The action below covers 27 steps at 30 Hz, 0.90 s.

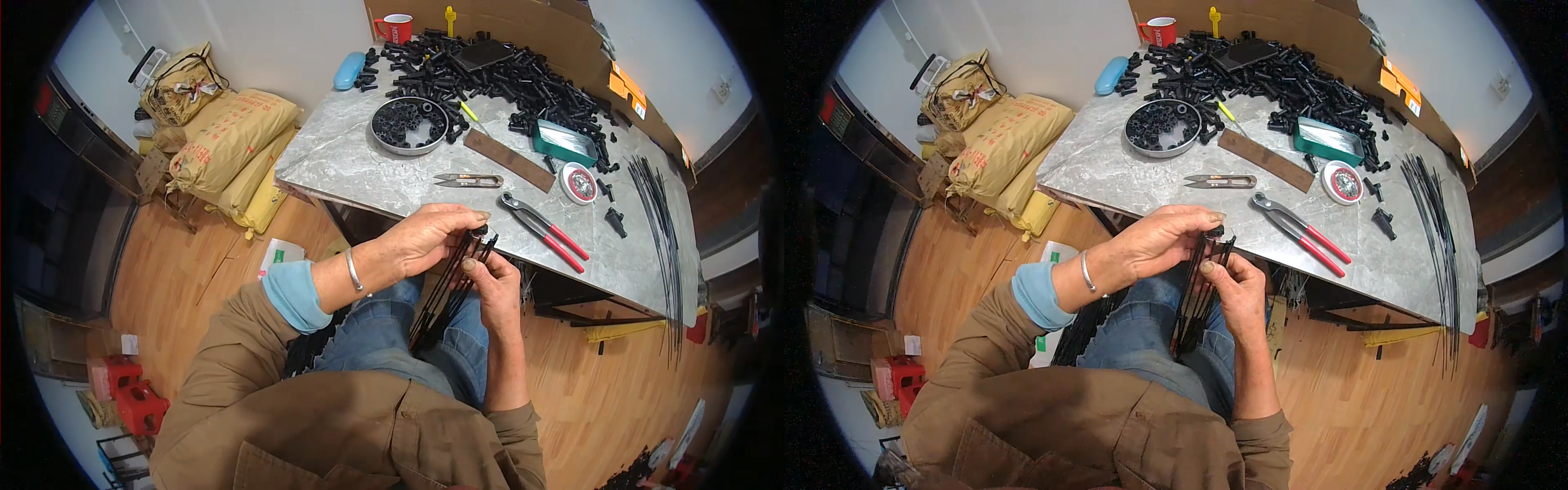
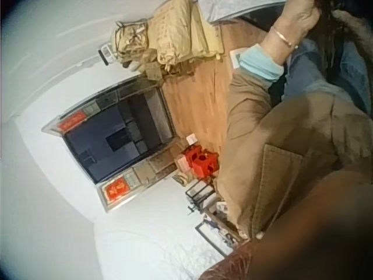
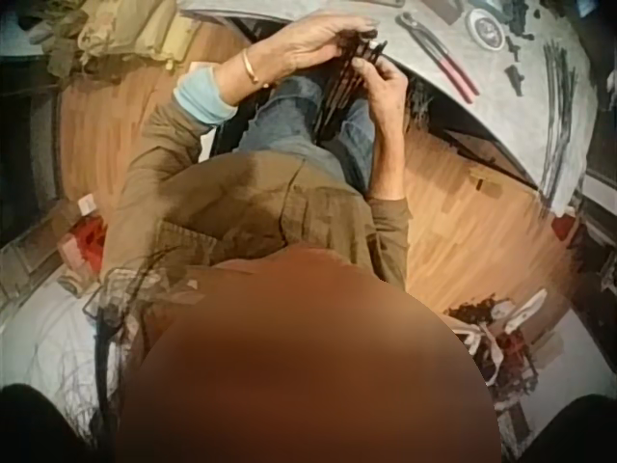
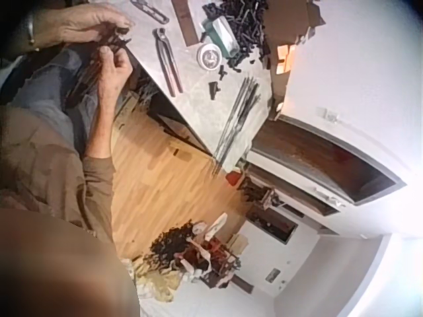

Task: Bundling metal rods together using plastic spacers and cable ties, then trimming the ties with pliers.

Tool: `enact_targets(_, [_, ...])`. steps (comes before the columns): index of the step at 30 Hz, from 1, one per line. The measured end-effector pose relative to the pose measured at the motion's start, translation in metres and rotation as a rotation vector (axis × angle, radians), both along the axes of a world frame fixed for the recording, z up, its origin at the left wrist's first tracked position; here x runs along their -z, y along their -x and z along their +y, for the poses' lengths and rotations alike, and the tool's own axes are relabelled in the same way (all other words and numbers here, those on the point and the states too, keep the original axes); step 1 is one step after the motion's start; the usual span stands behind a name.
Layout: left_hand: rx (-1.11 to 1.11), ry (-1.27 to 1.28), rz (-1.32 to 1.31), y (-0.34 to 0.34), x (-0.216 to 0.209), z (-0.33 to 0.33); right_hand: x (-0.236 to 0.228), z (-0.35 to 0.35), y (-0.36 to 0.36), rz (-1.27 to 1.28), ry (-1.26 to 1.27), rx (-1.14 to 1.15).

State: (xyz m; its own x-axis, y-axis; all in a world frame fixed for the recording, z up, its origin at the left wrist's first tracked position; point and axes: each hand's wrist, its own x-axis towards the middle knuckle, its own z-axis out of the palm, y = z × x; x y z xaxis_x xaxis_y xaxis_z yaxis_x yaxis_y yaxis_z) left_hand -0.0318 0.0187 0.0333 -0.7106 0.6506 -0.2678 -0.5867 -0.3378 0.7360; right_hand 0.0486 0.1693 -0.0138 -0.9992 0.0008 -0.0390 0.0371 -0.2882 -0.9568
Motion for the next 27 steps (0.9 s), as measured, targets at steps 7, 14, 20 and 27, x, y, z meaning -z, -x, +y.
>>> enact_targets(7, [0.002, 0.011, -0.009, 0.001, 0.002, -0.001, -0.003, -0.002, 0.0, -0.029, -0.004, 0.0])
enact_targets(14, [-0.052, 0.035, -0.004, -0.003, -0.004, 0.001, -0.005, -0.002, -0.001, -0.041, 0.013, 0.006])
enact_targets(20, [-0.07, 0.035, 0.009, -0.003, -0.003, 0.006, -0.01, -0.002, -0.003, -0.043, 0.023, 0.005])
enact_targets(27, [-0.081, 0.029, 0.003, -0.005, 0.002, 0.013, -0.005, 0.001, -0.003, -0.041, 0.02, 0.02])
